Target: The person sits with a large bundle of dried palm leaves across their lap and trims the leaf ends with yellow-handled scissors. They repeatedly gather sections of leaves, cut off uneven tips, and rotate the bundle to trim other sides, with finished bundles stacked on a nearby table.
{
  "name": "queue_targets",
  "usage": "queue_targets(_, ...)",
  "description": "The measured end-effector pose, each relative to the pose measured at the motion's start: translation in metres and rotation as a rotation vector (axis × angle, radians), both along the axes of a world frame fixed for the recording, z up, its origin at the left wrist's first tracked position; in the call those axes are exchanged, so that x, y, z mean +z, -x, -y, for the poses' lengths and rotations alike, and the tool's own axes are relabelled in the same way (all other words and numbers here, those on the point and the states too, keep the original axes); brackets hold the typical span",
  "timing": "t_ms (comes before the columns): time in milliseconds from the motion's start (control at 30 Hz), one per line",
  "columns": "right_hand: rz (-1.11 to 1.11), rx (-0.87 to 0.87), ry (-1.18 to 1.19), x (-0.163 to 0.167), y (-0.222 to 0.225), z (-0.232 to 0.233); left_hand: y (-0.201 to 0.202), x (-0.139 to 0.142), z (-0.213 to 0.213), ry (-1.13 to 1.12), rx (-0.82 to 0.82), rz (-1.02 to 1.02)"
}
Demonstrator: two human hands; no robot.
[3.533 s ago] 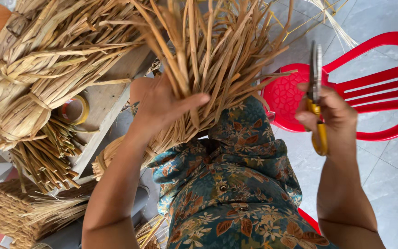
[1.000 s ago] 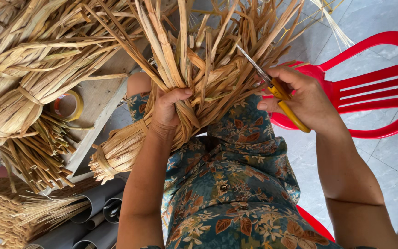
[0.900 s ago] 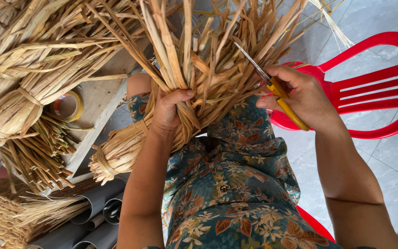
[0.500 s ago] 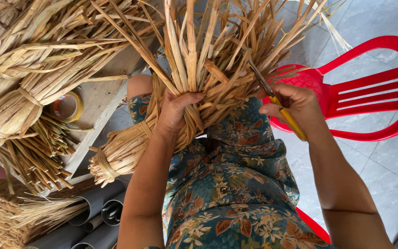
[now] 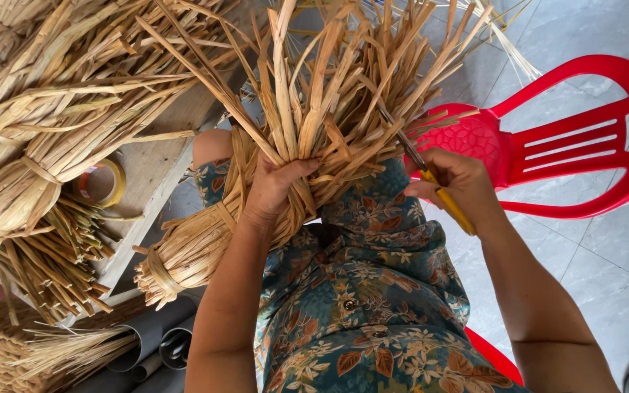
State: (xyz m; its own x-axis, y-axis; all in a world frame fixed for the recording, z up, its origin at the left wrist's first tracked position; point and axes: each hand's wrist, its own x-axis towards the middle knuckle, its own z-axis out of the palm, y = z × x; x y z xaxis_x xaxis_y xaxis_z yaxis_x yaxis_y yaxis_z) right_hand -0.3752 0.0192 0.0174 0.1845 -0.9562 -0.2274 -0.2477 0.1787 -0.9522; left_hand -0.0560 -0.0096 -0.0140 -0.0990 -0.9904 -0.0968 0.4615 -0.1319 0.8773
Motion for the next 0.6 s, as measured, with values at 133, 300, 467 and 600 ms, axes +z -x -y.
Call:
queue_targets(133, -0.045, 0.113, 0.186, 0.0, 0.002, -0.004, 0.001, -0.004, -0.001, 0.015, -0.016, -0.005)
queue_targets(300, -0.082, 0.117, 0.163, 0.011, 0.003, -0.004, 0.001, -0.007, -0.002, 0.032, -0.013, -0.015)
queue_targets(467, -0.156, 0.132, 0.188, 0.013, 0.001, -0.001, 0.0, -0.006, -0.001, 0.023, -0.008, -0.006)
queue_targets(600, 0.004, 0.108, 0.16, 0.003, 0.003, -0.002, 0.0, -0.006, -0.001, 0.019, -0.007, -0.017)
